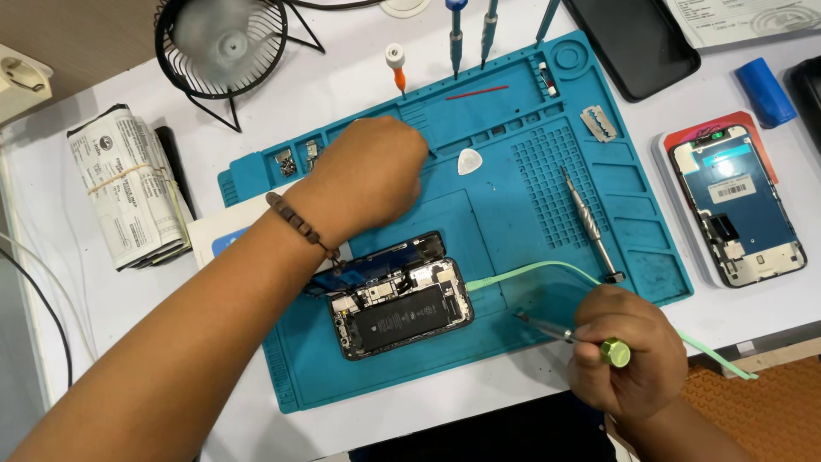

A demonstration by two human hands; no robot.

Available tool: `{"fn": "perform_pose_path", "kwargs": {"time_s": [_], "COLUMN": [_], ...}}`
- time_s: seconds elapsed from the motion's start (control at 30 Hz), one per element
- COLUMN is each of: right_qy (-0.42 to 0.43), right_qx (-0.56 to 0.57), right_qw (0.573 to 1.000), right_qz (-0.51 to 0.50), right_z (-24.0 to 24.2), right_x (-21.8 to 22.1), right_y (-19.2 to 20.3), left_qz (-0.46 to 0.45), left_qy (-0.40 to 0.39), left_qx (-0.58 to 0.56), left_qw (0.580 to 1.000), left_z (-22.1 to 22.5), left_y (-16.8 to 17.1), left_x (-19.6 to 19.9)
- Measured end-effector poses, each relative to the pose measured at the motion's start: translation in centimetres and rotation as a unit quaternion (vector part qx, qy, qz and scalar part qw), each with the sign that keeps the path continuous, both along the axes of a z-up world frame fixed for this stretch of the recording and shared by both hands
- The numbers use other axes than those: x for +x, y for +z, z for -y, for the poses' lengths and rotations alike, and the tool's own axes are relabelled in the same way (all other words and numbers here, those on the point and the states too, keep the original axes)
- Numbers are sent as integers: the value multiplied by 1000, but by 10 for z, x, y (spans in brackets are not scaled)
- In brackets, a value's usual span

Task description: The person unlocks a smartphone, navigates the interface, and tests the camera. Then they open the device, disconnect the battery, and use a screwdriver to remove screws from the internal frame.

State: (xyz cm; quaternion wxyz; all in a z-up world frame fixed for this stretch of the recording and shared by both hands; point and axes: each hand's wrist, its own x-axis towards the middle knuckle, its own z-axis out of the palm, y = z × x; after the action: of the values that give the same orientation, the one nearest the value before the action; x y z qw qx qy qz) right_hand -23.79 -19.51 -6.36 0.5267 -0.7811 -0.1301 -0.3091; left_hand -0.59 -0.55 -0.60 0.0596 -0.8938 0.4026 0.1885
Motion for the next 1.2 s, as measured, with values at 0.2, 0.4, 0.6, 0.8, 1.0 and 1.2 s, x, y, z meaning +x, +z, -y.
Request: {"fn": "perform_pose_path", "kwargs": {"time_s": [0.2,0.4,0.6,0.8,1.0,1.2], "right_qy": [2,-53,-60,-80,-88,13], "right_qx": [-9,-2,157,149,108,126], "right_qw": [1000,999,984,985,984,981], "right_qz": [-3,-12,-56,-44,-114,-146], "right_z": [1,-2,-7,-18,-26,-52], "right_x": [0,-1,-4,6,5,-5], "right_y": [2,-4,-10,9,36,53], "left_qz": [-15,-89,-40,-142,-302,-407], "left_qy": [-12,100,85,195,327,374], "left_qx": [32,-116,-382,-567,-723,-785], "left_qw": [999,984,919,787,527,279], "left_z": [3,-8,-36,-63,-74,-64], "left_y": [1,36,81,112,33,-17], "left_x": [-1,1,-39,-118,-184,-210]}}
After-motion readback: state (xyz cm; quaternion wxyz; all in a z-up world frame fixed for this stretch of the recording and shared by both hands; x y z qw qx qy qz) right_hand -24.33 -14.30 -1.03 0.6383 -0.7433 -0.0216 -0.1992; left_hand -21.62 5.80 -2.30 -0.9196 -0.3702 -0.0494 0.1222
